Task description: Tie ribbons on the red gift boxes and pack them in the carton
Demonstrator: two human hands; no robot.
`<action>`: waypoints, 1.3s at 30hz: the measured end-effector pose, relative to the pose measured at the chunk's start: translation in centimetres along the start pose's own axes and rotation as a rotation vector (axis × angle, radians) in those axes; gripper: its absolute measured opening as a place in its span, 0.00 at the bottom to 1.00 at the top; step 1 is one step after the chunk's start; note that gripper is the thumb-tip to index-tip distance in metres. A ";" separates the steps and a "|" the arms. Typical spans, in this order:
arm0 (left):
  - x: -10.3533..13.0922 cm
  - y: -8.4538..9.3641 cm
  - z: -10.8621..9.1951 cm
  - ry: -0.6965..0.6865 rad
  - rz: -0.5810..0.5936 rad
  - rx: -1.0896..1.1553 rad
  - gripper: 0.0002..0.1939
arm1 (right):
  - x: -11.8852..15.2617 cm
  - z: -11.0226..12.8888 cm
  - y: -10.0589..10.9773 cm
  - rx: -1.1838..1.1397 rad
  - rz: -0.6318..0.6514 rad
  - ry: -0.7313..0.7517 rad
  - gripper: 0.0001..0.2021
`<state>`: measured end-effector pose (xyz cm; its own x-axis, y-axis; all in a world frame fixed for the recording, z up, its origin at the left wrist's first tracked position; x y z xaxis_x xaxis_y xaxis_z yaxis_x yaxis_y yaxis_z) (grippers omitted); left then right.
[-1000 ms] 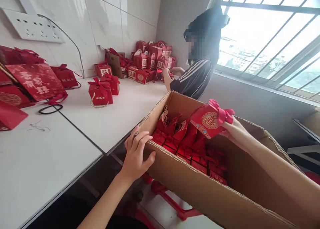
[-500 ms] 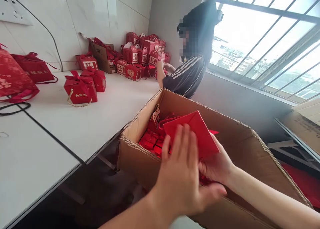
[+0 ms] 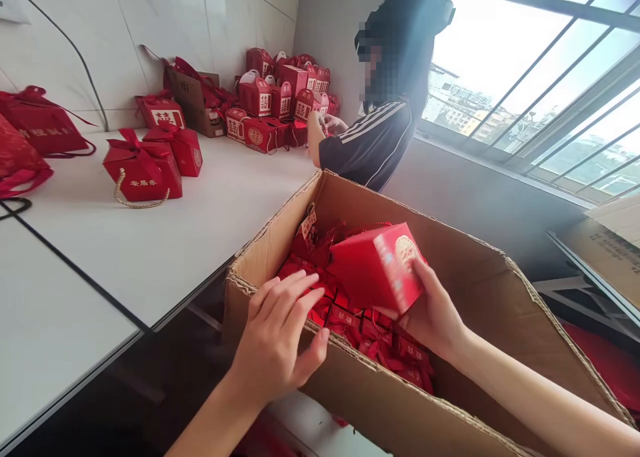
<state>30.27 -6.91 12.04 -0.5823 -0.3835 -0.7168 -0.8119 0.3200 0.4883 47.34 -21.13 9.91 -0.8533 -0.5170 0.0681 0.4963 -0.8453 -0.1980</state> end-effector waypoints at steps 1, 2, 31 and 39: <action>0.1 -0.2 0.5 -0.004 0.002 -0.015 0.11 | -0.3 0.7 0.5 0.209 0.030 0.164 0.22; 0.3 -0.3 0.8 -0.018 0.002 -0.014 0.11 | -0.4 1.6 0.7 0.436 0.063 0.365 0.27; -2.6 -0.2 -2.3 0.112 0.083 0.195 0.03 | 2.9 3.2 -3.3 1.046 0.440 1.165 0.41; -0.8 0.3 -4.9 -0.141 0.074 0.235 0.12 | 3.1 3.6 -2.9 1.068 0.405 1.209 0.40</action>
<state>30.31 -10.74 15.17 -0.6148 -0.2326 -0.7536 -0.7256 0.5412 0.4249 43.88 -20.75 14.21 -0.0207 -0.7466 -0.6650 0.1455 -0.6603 0.7368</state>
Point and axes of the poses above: each hand's wrist, its own x-axis away from the middle knuckle, its own y-axis out of the back of the hand, z = x × y, the point moved 6 cm from there along -x, towards the middle knuckle, and after that the axes turned 14 degrees about y, right-handed, at the moved point
